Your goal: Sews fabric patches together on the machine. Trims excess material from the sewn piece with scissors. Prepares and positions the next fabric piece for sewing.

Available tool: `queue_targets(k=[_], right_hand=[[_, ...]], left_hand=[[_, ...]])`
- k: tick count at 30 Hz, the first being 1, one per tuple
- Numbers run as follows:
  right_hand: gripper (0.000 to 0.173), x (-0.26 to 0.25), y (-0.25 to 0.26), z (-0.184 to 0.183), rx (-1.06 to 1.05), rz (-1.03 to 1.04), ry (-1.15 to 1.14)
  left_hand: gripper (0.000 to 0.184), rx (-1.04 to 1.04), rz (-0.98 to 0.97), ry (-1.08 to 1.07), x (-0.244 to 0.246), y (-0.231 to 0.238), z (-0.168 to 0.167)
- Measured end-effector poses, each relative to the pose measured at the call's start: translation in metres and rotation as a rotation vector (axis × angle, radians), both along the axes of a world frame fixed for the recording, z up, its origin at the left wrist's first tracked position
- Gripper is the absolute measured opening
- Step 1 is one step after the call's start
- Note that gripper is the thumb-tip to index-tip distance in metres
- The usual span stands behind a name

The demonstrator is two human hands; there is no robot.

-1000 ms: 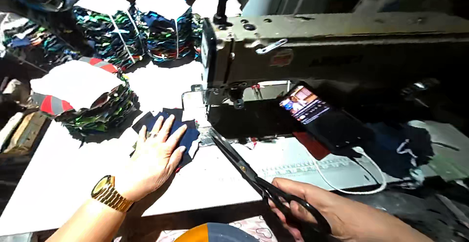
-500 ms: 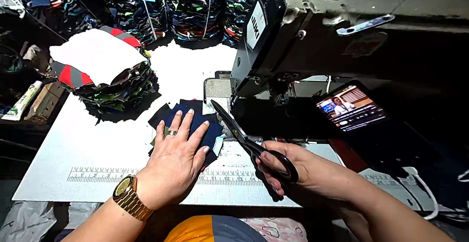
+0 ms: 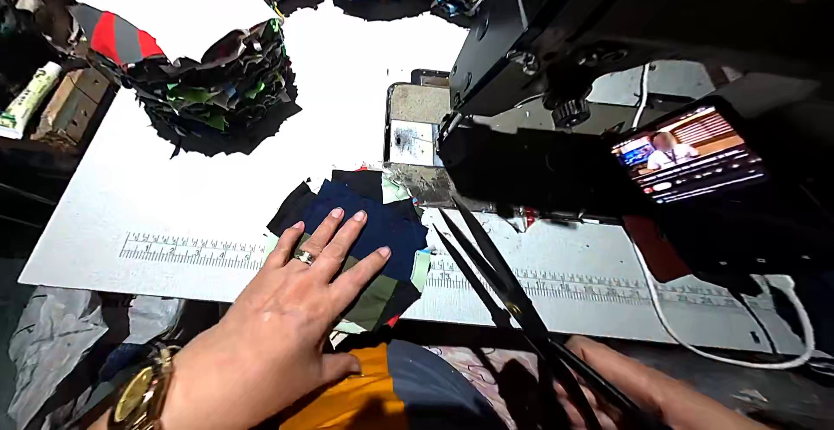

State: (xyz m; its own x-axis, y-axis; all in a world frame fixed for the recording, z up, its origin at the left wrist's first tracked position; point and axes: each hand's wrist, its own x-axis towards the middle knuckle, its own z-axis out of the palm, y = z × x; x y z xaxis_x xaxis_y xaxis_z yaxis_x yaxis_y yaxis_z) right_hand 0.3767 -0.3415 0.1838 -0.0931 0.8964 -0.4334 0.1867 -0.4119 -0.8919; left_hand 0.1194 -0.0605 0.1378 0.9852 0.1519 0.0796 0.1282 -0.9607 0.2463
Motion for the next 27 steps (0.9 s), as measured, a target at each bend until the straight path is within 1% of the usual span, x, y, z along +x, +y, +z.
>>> queue_targets(k=[3,6,8,10,13,17,22,27], right_hand=[[0.074,-0.011,-0.016,0.0,-0.016,-0.009,-0.013],[0.076,-0.018,-0.029,-0.002,-0.02,-0.025,-0.058],[0.077,-0.02,-0.036,-0.003,-0.043,-0.032,-0.077],[0.077,-0.024,-0.039,-0.003,-0.081,-0.028,-0.099],[0.072,-0.031,-0.035,-0.007,-0.093,-0.026,-0.119],[0.062,-0.037,-0.02,-0.016,-0.024,-0.061,-0.088],[0.043,-0.041,-0.005,-0.029,0.043,-0.112,-0.086],[0.035,-0.048,0.0,-0.031,0.055,-0.196,-0.112]], left_hand=[[0.088,0.064,-0.046,-0.026,-0.008,0.003,-0.003],[0.076,0.119,-0.025,-0.107,-0.009,-0.004,-0.009],[0.074,0.139,0.01,-0.138,-0.009,-0.01,-0.015],[0.071,0.115,0.038,-0.167,-0.008,-0.017,-0.019],[0.066,0.025,0.053,-0.244,-0.004,-0.028,-0.028],[0.065,-0.046,0.011,-0.287,0.0,-0.033,-0.032],[0.06,-0.065,0.001,-0.311,-0.001,-0.036,-0.032],[0.06,-0.052,0.022,-0.319,0.0,-0.039,-0.035]])
